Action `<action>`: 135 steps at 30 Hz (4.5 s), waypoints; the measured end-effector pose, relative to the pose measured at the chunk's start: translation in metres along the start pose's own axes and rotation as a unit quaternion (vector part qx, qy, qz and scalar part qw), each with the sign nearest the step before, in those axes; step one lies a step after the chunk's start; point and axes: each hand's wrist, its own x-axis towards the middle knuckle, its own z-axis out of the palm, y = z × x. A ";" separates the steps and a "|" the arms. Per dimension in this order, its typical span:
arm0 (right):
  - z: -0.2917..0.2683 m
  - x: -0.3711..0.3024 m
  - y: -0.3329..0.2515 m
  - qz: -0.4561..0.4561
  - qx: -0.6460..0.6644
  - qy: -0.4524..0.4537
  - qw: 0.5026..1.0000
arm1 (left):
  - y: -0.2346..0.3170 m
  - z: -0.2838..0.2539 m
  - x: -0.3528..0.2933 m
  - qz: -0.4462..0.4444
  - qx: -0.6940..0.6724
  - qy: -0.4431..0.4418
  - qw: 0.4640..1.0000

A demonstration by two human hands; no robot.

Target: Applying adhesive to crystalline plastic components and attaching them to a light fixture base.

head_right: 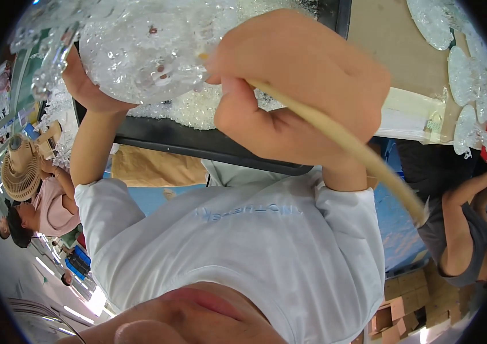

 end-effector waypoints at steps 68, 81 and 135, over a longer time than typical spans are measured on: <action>0.000 0.000 0.003 -0.006 0.027 0.007 1.000 | -0.022 0.080 0.032 -0.074 0.123 0.156 0.977; -0.002 0.006 -0.005 -0.010 -0.009 -0.013 1.000 | -0.009 0.000 0.000 0.050 0.010 0.040 0.998; 0.011 0.007 -0.012 -0.061 -0.177 0.001 0.982 | -0.034 0.090 0.034 -0.085 0.102 0.056 0.990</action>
